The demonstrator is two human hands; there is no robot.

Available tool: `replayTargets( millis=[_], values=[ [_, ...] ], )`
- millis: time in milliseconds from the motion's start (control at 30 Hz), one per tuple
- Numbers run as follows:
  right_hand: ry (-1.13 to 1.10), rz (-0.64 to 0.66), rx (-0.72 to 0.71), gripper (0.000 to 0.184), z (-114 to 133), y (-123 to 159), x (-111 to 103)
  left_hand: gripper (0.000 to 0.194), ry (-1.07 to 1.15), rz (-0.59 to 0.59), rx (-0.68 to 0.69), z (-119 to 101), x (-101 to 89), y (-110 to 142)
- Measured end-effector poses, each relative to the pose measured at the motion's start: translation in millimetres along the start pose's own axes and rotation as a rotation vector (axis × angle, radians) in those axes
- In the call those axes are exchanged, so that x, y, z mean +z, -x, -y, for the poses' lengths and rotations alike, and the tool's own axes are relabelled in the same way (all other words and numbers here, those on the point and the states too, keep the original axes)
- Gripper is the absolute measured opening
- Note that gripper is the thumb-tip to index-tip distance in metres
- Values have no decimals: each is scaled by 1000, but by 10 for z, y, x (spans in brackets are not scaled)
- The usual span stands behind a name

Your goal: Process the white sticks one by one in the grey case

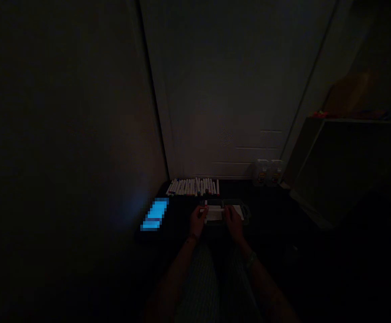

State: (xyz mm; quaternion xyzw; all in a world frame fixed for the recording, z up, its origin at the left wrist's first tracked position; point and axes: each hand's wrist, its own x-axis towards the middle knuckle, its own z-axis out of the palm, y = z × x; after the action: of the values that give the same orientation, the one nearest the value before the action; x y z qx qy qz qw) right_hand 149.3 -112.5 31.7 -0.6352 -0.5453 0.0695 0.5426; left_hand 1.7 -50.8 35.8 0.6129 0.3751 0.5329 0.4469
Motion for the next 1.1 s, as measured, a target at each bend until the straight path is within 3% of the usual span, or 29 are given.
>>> replayTargets(
  millis=[233, 600, 1100],
  values=[
    [24, 67, -23, 32, -33, -9, 20, 28, -25, -46, 17, 18, -1, -3],
    [167, 51, -4, 37, -44, 3, 28, 32, -18, 21, 9, 89, 2, -24],
    [132, 27, -26, 37, -33, -6, 37, 30, -41, 28, 13, 147, -3, -31]
  ],
)
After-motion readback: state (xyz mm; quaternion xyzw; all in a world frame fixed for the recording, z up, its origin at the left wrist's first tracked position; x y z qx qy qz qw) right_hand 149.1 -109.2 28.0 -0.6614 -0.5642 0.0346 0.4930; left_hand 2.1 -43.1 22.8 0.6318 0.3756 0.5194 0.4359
